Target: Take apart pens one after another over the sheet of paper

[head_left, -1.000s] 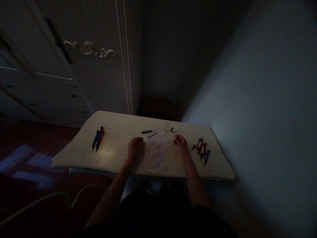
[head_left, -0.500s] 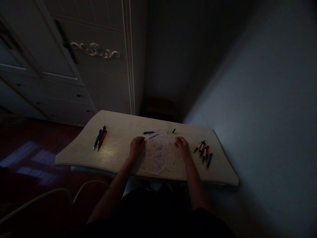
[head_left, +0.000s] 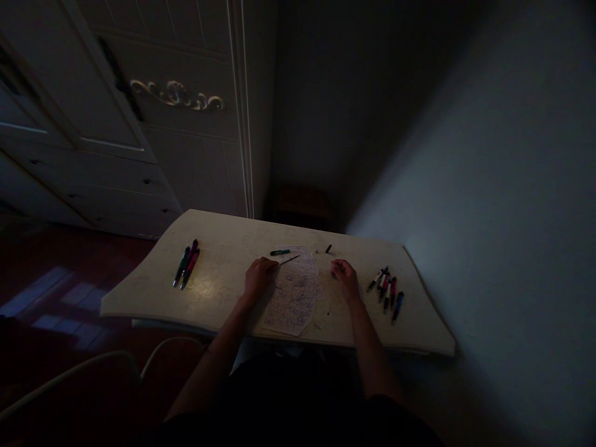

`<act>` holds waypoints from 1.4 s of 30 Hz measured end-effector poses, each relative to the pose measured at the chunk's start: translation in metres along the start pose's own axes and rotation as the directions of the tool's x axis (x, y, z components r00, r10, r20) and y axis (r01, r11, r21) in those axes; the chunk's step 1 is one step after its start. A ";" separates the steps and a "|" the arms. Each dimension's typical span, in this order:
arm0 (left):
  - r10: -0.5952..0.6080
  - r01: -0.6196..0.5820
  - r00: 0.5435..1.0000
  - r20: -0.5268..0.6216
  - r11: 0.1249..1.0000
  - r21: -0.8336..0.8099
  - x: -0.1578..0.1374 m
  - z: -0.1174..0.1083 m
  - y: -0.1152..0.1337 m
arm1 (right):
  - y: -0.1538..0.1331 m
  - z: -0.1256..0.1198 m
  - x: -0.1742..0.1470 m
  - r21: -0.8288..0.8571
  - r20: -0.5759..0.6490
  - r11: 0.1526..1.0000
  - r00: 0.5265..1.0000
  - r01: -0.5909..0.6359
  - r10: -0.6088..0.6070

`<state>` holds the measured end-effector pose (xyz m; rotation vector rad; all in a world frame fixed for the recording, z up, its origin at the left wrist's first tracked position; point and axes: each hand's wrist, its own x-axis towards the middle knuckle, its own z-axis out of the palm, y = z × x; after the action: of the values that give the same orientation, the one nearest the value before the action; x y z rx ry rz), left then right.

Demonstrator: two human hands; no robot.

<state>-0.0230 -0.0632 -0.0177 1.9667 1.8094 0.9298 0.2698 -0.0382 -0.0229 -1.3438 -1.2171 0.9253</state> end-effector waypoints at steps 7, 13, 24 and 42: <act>0.005 -0.009 1.000 0.031 0.991 0.132 0.001 -0.001 0.012 | 0.001 0.000 -0.001 -0.020 0.010 1.000 1.000 -0.008 0.008; -0.016 0.015 1.000 0.012 0.992 0.124 0.000 0.000 0.009 | -0.003 0.002 -0.003 -0.060 0.004 0.998 1.000 0.001 -0.001; -0.192 0.149 0.976 -0.104 0.934 -0.326 0.005 -0.002 0.001 | -0.016 0.022 -0.011 -0.045 -0.063 0.996 0.995 0.076 -0.078; -0.290 0.184 0.952 -0.092 0.790 -0.585 0.000 -0.014 0.009 | -0.048 0.097 -0.003 0.361 0.389 0.902 0.917 -0.239 0.087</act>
<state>-0.0253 -0.0668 -0.0022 1.2825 1.5601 1.3970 0.1675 -0.0257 0.0099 -0.9760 -1.1101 1.5133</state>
